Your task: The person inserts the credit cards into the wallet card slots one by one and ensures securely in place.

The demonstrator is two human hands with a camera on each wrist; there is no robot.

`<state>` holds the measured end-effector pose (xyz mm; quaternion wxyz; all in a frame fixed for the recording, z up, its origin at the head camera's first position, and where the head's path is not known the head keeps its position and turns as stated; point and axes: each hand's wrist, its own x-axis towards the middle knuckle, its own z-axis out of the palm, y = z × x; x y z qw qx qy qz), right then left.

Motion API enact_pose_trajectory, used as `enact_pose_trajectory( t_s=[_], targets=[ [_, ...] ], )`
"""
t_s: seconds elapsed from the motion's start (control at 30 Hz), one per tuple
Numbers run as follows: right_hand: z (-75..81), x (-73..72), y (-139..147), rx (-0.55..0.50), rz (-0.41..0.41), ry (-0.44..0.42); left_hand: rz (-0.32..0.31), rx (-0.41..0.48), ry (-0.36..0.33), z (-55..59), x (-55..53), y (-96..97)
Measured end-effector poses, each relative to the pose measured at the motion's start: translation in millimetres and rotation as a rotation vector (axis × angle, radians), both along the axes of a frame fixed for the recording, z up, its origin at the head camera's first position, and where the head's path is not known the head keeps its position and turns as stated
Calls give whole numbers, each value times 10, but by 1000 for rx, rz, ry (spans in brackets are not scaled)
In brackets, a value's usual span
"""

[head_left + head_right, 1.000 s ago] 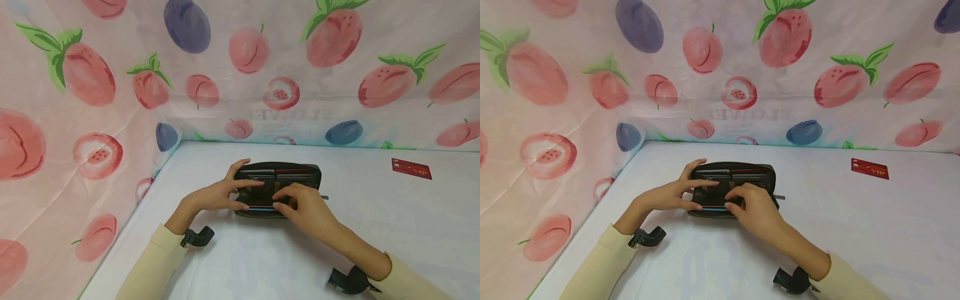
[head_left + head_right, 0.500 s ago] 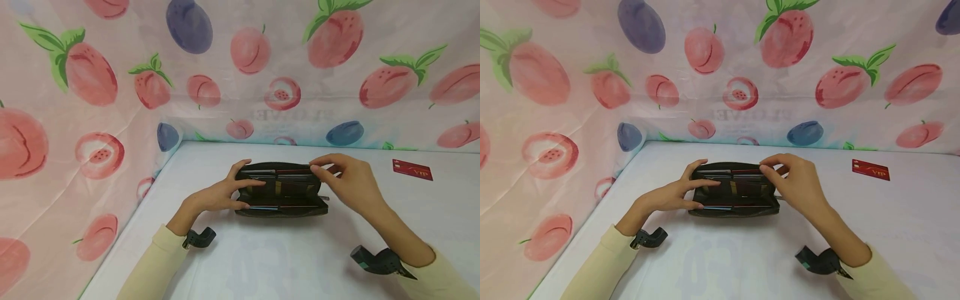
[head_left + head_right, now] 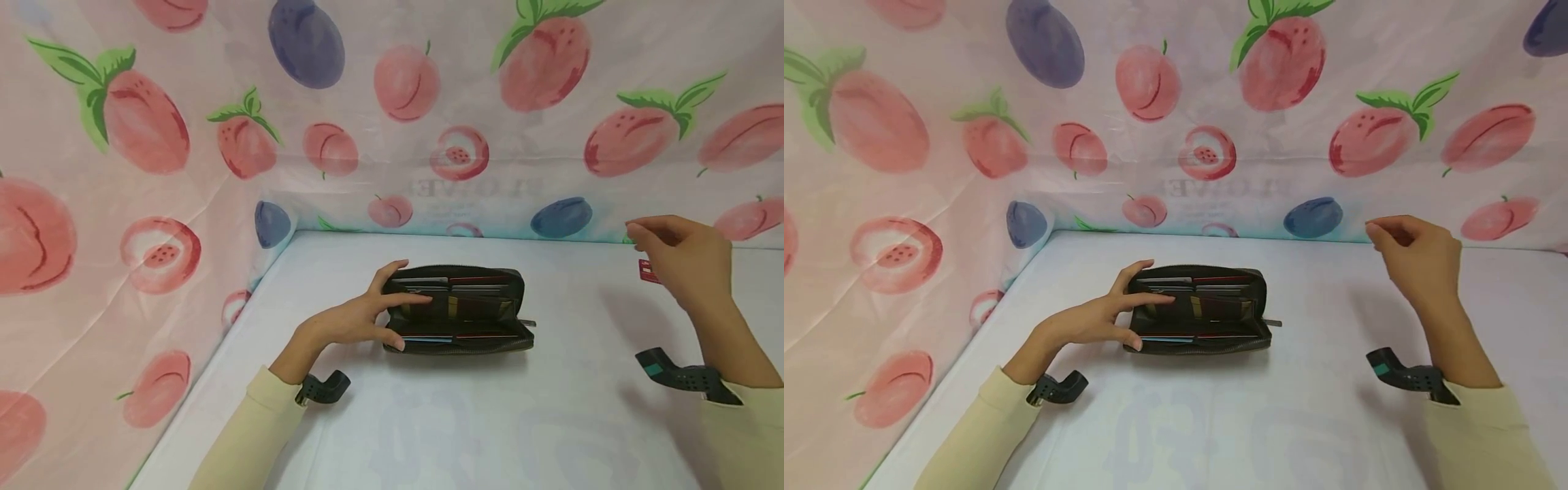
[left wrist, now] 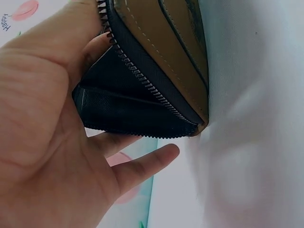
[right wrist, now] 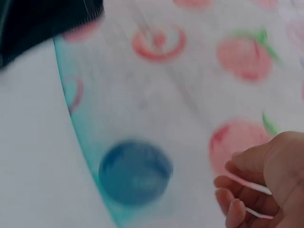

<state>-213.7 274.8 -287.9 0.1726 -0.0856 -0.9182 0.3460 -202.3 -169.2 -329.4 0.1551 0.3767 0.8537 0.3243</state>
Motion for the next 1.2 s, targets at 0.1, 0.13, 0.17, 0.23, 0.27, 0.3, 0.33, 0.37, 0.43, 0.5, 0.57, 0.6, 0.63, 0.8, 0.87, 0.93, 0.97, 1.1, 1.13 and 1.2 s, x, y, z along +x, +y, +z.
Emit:
enact_pose_trajectory(
  t_s=[0.1,0.13,0.17,0.23,0.27,0.3,0.33,0.37,0.43,0.5,0.57,0.6,0.63,0.8,0.87,0.93,0.97,1.1,1.13,1.2],
  targets=[
    [-123,-83,231,19,-66,-45,-5,14,-14,-10,-8,-5],
    [-167,-104,300,25,-76,-57,-7,16,-17,-12,-10,-7],
    [-207,-116,366,27,-78,-71,-11,19,-17,-12,-10,-6],
    [-288,-130,487,25,-75,-99,-14,20,-21,-13,-10,-8],
    [-332,-137,534,26,-79,-115,-19,21,-17,-13,-9,-11],
    [-373,-138,578,23,-79,-130,-21,21,-17,-13,-9,-13],
    [-412,-138,618,19,-79,-145,-23,20,-18,-13,-8,-14],
    [-450,-134,658,12,-78,-159,-27,23,-16,-12,-8,-15],
    [-525,-133,724,-3,-84,-189,-33,24,-15,-9,-6,-18],
    [-597,-129,793,-16,-89,-210,-40,26,-16,-4,-3,-18],
    [-673,-120,863,-27,-102,-235,-48,28,-18,1,-1,-18],
    [-712,-114,899,-33,-107,-244,-52,27,-18,3,-2,-17],
    [-754,-107,936,-29,-109,-249,-55,26,-19,3,-3,-16],
    [-968,-82,1068,27,-93,-283,-58,16,-27,3,-16,-12],
    [-1032,-86,1094,49,-86,-296,-58,17,-31,4,-20,-14],
    [-1072,-96,1107,58,-86,-307,-54,17,-40,4,-22,-16],
    [-1084,-102,1111,69,-86,-311,-52,18,-42,4,-23,-16],
    [-1115,-126,1113,123,-76,-320,-44,23,-62,4,-24,-20],
    [-1121,-133,1114,142,-70,-319,-42,24,-67,4,-23,-21],
    [-1132,-144,1112,168,-61,-319,-43,30,-72,2,-20,-23]
  ],
)
